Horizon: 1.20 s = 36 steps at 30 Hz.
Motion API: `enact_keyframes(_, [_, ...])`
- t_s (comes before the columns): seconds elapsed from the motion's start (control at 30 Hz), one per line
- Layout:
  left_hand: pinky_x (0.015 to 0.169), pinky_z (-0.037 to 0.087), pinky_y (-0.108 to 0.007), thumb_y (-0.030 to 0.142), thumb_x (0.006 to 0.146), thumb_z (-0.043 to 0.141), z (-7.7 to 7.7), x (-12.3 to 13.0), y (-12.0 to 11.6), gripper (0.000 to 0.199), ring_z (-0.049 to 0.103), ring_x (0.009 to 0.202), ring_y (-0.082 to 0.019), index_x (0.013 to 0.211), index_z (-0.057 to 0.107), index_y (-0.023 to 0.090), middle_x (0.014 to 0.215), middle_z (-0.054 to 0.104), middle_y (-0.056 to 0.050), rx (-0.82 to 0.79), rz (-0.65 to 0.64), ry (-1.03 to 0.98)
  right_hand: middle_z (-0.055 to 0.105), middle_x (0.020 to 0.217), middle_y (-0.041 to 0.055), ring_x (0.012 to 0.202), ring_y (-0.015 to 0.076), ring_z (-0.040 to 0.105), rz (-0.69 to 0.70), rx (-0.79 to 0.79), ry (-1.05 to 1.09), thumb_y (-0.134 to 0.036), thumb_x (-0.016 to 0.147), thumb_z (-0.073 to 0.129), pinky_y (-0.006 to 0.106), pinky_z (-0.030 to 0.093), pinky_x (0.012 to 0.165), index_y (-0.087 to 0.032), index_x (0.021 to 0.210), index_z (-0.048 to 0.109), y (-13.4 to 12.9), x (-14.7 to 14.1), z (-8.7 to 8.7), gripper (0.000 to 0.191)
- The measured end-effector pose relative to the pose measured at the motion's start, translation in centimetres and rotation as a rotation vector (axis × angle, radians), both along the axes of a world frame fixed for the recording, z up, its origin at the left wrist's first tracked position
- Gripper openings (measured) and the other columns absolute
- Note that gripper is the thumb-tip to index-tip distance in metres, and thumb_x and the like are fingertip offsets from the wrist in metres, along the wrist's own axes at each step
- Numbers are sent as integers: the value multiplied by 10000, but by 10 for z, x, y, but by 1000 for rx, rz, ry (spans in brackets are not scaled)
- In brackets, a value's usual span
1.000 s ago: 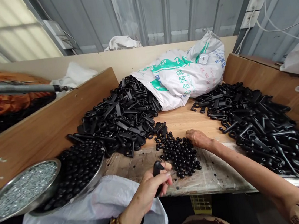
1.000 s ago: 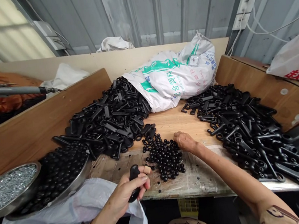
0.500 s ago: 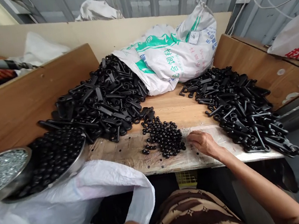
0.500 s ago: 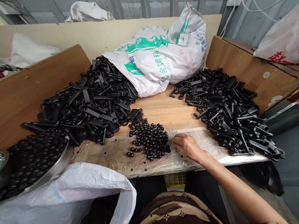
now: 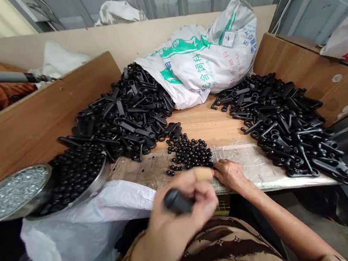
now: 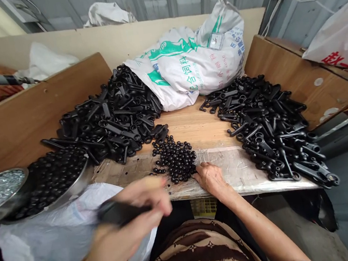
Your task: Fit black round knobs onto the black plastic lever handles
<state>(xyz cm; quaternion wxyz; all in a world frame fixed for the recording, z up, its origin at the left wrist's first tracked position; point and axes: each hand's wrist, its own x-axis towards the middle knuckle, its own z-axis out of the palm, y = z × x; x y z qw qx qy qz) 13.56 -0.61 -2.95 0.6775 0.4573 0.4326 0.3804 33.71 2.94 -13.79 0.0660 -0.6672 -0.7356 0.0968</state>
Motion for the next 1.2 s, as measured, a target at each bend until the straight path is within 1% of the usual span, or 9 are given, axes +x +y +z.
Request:
enact_keyframes(0.07, [478,361,-233,239,608,686,-10,22,20,378,464,514,-102,974,608,184,650,601,2,56,-72,-1,646,815,82,772,200,601,0,-4,61,-287,848,481,256,401,640,-184,781,629,0,5,-2,192])
enact_keyframes(0.13, [435,304,-205,203,619,628,-28,39,34,336,429,469,-78,949,586,157,617,579,16,28,-106,46,652,786,68,742,198,601,-22,0,217,-254,824,490,270,409,651,-186,786,643,-3,14,-4,171])
enact_keyframes(0.23, [405,259,-188,215,642,559,-54,54,41,254,414,433,-72,883,568,135,566,549,24,-7,-137,127,656,749,34,699,183,588,-84,2,691,-284,785,544,279,430,646,-189,855,662,-15,26,-5,167])
enact_keyframes(0.3, [404,267,-188,227,667,528,-66,62,40,220,397,408,-69,865,560,137,539,525,34,30,-165,166,652,742,21,656,165,571,-149,5,1055,-319,752,605,274,443,609,-188,907,670,-26,30,-2,213])
enact_keyframes(0.4, [421,297,-197,219,697,496,-73,71,38,176,382,401,-74,845,566,151,519,500,46,151,-190,258,652,734,16,621,145,561,-253,32,1464,-324,706,685,273,461,578,-195,924,691,-42,25,7,254])
enact_keyframes(0.53, [526,381,-221,208,734,471,-74,79,38,162,484,532,-118,841,590,180,604,556,24,323,-189,374,663,690,20,587,133,575,-281,60,1772,-281,691,718,270,479,568,-198,883,708,-49,14,17,209])
enact_keyframes(0.67, [664,417,-242,184,761,456,-72,81,36,136,556,685,-148,820,577,192,716,613,2,429,-169,425,669,665,27,562,128,591,-285,27,1899,-266,685,724,248,481,528,-186,848,713,-44,7,19,181])
enact_keyframes(0.97, [694,437,-261,174,815,432,-84,73,39,201,616,745,-175,967,560,207,781,652,-27,591,-97,664,659,635,29,503,118,596,-317,-59,1959,-276,685,722,212,483,443,-164,820,703,-40,-3,19,177])
enact_keyframes(1.2, [689,487,-285,143,825,405,-98,72,36,271,653,759,-199,1067,518,191,814,680,-54,827,-43,862,650,605,19,485,123,584,-349,39,1893,-276,690,713,222,479,418,-158,830,711,-43,-8,13,184])
